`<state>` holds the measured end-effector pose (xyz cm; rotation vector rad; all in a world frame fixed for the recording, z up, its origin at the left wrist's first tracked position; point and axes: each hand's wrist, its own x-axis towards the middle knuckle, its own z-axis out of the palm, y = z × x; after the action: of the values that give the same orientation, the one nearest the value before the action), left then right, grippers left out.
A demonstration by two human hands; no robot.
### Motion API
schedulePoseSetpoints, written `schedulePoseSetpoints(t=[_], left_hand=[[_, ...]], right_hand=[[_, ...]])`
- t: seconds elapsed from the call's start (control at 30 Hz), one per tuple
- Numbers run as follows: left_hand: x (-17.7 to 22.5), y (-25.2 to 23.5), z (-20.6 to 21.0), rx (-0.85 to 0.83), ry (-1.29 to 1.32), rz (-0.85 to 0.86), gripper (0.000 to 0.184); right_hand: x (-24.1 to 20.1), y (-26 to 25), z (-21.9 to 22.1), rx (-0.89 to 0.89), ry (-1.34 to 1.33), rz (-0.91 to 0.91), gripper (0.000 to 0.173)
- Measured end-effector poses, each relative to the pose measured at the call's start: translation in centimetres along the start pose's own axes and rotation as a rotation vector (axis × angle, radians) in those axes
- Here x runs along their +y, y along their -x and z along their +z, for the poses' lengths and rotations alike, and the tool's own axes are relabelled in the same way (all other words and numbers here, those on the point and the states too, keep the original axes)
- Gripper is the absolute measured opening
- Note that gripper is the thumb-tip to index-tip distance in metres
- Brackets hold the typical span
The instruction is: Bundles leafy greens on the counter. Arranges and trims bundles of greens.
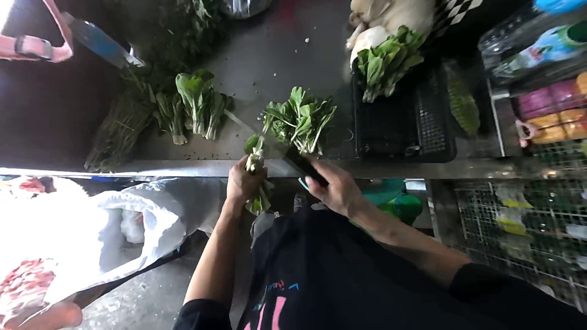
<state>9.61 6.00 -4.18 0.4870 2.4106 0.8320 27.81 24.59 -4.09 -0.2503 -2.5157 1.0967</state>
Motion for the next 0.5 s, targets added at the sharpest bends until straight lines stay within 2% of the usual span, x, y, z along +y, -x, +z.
schedulePoseSetpoints(t=[0.1,0.2,0.27,0.37,0.5], left_hand=[[0.6,-0.4,0.8,0.002,0.021,0.067,0.031],[2.3,-0.8,0.9,-0.009,-0.008,0.068,0.031],[2.7,-1.0,1.1,-0.029,-0.051,0.074,0.033],[3.0,-1.2,1.0,-0.026,-0.056,0.081,0.035],[3.1,-1.8,1.1,-0.010,-0.080,0.104,0.032]], right_hand=[[-0.2,-0.3,-1.2,0.084,-0.006,0.019,0.051],[0.6,-0.3,-1.7,-0.129,0.050,0.131,0.049],[1.1,-0.1,-1.9,-0.120,0.045,0.141,0.048],[1.0,-0.2,-2.2,-0.004,0.001,0.122,0.049],[1.8,0.3,-1.2,-0.138,-0.036,0.173,0.049]])
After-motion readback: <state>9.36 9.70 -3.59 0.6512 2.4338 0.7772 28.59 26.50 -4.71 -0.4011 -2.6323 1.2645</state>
